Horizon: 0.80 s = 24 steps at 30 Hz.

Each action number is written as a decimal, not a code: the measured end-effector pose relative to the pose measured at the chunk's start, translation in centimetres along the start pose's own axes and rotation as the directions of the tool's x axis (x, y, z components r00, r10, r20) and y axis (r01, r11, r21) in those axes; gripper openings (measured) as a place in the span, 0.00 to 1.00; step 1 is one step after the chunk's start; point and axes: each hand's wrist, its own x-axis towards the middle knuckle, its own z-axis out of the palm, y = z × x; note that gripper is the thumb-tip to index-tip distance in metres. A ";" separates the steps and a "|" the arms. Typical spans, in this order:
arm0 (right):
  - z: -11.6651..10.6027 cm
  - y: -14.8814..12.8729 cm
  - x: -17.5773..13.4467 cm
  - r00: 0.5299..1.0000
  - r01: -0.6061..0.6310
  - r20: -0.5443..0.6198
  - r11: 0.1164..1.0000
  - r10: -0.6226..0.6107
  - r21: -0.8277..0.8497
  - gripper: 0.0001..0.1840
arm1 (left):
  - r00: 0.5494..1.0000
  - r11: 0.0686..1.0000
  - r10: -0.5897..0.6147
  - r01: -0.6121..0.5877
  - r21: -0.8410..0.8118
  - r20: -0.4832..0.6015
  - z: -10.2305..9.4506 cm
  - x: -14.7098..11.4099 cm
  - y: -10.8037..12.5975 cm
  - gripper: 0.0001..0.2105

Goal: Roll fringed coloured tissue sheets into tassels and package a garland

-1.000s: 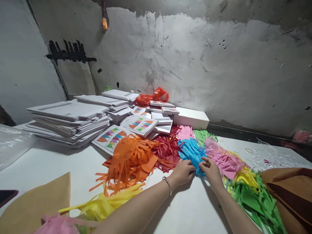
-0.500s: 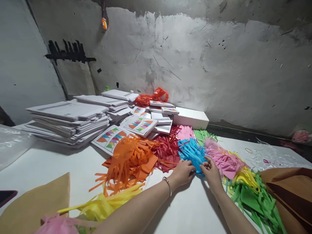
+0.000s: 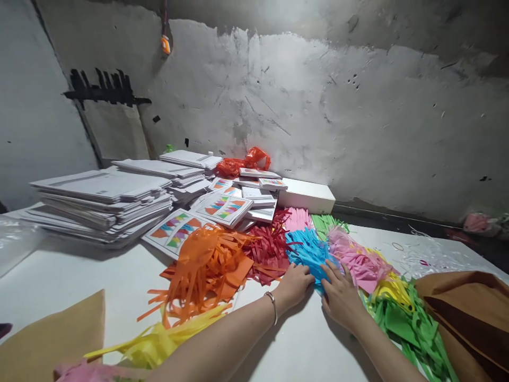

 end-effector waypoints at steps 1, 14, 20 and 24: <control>0.0 0.1 0.1 1.000 0.010 0.010 0.999 -0.009 -0.047 0.09 | 1.000 1.000 -0.008 0.008 -0.012 -0.004 0.0 0.0 0.0 0.07; 0.9 1.5 -0.4 0.997 0.025 -0.056 0.948 -0.045 -0.317 0.10 | 0.887 0.818 -0.427 0.296 -0.494 -0.175 -2.3 5.5 -0.5 0.14; -2.7 3.2 -5.5 0.984 -0.047 -0.177 0.959 -0.004 -0.279 0.14 | 0.753 0.575 -0.635 0.311 -0.757 -0.173 -9.0 9.6 -5.1 0.15; -6.0 4.0 -9.7 0.972 -0.091 -0.231 0.962 0.030 -0.258 0.12 | 0.705 0.523 -0.676 0.256 -0.813 -0.213 -13.4 11.3 -6.7 0.16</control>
